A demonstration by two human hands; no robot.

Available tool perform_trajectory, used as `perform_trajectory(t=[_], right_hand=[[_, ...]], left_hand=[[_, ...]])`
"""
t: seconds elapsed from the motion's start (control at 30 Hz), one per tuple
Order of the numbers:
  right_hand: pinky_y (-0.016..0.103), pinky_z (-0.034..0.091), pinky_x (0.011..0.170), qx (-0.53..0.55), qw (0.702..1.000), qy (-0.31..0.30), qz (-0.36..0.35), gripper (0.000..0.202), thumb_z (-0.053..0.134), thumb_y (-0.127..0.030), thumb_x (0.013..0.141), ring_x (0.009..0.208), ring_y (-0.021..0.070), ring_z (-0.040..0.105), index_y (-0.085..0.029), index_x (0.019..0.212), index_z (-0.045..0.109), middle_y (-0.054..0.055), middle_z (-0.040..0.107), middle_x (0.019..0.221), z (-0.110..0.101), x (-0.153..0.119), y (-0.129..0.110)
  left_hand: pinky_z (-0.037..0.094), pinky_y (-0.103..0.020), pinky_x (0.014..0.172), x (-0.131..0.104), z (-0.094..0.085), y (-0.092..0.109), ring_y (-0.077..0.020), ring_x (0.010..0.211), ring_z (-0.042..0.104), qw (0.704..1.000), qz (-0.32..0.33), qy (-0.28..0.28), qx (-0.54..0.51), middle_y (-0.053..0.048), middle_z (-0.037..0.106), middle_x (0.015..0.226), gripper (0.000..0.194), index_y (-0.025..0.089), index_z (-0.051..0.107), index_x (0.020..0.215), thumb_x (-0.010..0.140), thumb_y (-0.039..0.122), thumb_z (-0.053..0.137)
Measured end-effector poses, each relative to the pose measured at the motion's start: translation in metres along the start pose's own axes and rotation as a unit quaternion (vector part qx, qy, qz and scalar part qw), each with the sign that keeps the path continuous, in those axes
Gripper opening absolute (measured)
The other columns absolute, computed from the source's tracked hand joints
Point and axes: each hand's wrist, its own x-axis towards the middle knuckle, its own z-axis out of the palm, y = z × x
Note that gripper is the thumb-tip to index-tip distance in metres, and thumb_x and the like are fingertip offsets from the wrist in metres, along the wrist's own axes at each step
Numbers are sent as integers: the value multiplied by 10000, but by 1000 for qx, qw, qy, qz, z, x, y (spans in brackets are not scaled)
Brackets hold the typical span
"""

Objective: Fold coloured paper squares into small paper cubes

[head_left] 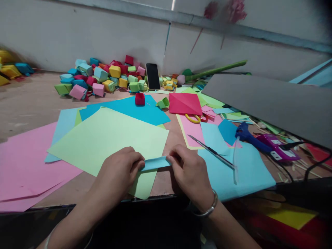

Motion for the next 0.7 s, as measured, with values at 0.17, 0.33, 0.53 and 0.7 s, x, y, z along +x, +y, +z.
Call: perform_trajectory(t=[0.17,0.33,0.53,0.7], right_hand=[[293,327,608,-97,994,-9,-46,130,526,-121,868,683,178,508,-175,749,521,31,568,715,18,-3,3],[285,339,599,-138,986,23,-88,168,453,-112,905,707,176,484,-174,763,518,60,531,792,26,-7,8],[283,329,579,-208,973,-3,-97,145,483,-101,877,717,171,453,-174,776,558,51,491,817,22,-5,11],[323,385,649,-202,966,4,-159,224,461,-88,906,761,202,482,-142,778,635,81,565,784,16,-10,-2]], left_hand=[[377,-307,626,6,7,-3,-211,748,588,999,-23,-2,31,-40,638,808,173,194,644,818,882,233,487],[369,-274,580,5,12,-7,-171,699,539,999,-13,31,21,-31,563,843,60,182,571,837,859,194,516],[391,-358,667,-4,14,-3,-240,818,532,973,167,81,140,-60,588,879,150,227,663,829,872,174,529],[449,-351,623,-16,15,-2,-217,735,566,954,221,11,200,-61,631,859,262,168,656,1026,872,71,468]])
